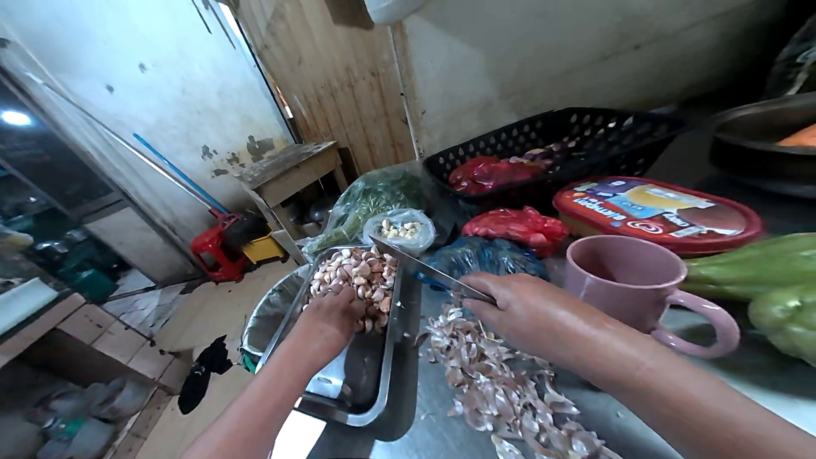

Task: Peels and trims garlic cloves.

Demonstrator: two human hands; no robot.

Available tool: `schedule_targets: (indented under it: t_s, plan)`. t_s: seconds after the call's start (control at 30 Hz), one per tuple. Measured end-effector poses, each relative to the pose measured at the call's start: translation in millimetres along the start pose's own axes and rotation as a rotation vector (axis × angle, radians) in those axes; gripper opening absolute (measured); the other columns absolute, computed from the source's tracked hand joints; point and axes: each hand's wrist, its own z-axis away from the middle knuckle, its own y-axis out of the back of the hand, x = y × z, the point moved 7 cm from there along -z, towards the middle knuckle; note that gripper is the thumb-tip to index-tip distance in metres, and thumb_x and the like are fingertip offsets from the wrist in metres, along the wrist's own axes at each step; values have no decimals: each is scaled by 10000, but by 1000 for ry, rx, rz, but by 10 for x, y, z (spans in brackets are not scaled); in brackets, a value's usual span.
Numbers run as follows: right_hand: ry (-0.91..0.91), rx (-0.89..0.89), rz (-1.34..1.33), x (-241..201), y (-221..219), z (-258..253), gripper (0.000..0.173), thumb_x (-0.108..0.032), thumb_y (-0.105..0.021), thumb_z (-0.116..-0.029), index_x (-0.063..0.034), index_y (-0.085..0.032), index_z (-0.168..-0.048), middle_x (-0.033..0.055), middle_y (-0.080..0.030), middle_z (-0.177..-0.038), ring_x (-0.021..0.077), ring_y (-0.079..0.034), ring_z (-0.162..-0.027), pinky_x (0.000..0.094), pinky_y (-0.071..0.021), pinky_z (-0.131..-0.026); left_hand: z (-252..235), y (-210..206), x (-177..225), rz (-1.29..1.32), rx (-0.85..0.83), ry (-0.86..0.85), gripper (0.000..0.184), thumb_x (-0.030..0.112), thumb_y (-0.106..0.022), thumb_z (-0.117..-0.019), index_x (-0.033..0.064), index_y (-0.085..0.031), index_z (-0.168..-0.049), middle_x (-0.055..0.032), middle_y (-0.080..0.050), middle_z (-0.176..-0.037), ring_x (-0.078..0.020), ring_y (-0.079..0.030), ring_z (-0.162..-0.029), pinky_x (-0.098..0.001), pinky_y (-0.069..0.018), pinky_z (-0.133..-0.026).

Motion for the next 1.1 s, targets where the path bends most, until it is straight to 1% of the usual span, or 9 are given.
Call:
schedule_targets:
  t_s: [0.13,0.27,0.33,0.4,0.47,0.6,0.7,0.87,1.1]
  plan:
    - [-32,-43,-10,-47,30,32,309,-250,-522,-1083,-189,-633,-1365,100,-712,-1003,262,-679,-918,472,-541,-844,63,67,-216,323,-15,187,250,231,-608,-1010,28,-703,-1123,-165,-656,-1179,-323,-616,-1155,-504,-490,-1011]
    - [-22,-43,-36,-59,32,50,309,-251,-493,-1092,-156,-618,-1358,117,-693,-960,279,-668,-893,487,-533,-826,118,171,-386,990,110,462,133,117,-652,-995,4,-623,-1060,-70,-659,-892,-125,-619,-743,-289,-515,-686]
    - [-23,-55,-53,-67,15,52,330,-261,-480,-1096,-155,-605,-1382,132,-697,-985,298,-672,-925,510,-528,-849,98,197,-344,1179,138,515,126,66,-620,-1004,29,-581,-1119,-57,-660,-862,-101,-608,-663,-246,-494,-591]
    - [-15,-53,-62,-66,10,56,343,-245,-475,-1093,-151,-603,-1398,140,-704,-1013,308,-676,-943,519,-529,-863,48,239,-326,1067,152,462,232,64,-616,-1006,66,-625,-1238,-53,-666,-954,-110,-626,-760,-276,-519,-671]
    - [-18,-47,-61,-57,21,58,341,-238,-474,-1095,-141,-605,-1395,146,-702,-1011,308,-674,-940,516,-526,-864,6,296,-291,819,122,327,250,52,-593,-1003,83,-693,-1230,-96,-653,-1130,-182,-631,-1012,-368,-529,-899]
    - [-20,-30,-66,-34,30,53,314,-254,-479,-1095,-160,-621,-1358,116,-695,-960,277,-668,-887,494,-531,-831,21,211,-41,461,-172,90,289,76,-547,-1000,106,-731,-1222,-145,-620,-1291,-283,-554,-1252,-461,-428,-1089]
    - [-14,-25,-62,-21,19,41,330,-254,-475,-1093,-178,-623,-1379,110,-706,-979,272,-674,-908,498,-531,-849,104,186,109,346,-260,72,292,209,-532,-1035,51,-714,-1200,-172,-638,-1263,-318,-588,-1220,-489,-446,-1066]
    - [17,-10,-54,-27,-4,28,321,-243,-491,-1087,-201,-645,-1365,88,-714,-1012,251,-673,-927,484,-532,-862,243,114,185,160,-396,335,560,537,-515,-1012,28,-706,-1145,-210,-624,-1284,-394,-580,-1244,-610,-462,-1009]
    - [12,-17,-37,-19,20,51,345,-236,-488,-1084,-239,-627,-1399,85,-721,-1047,256,-676,-955,490,-530,-871,266,-41,97,203,-399,396,450,399,-461,-1052,38,-694,-1186,-181,-615,-1323,-349,-564,-1282,-557,-451,-1053]
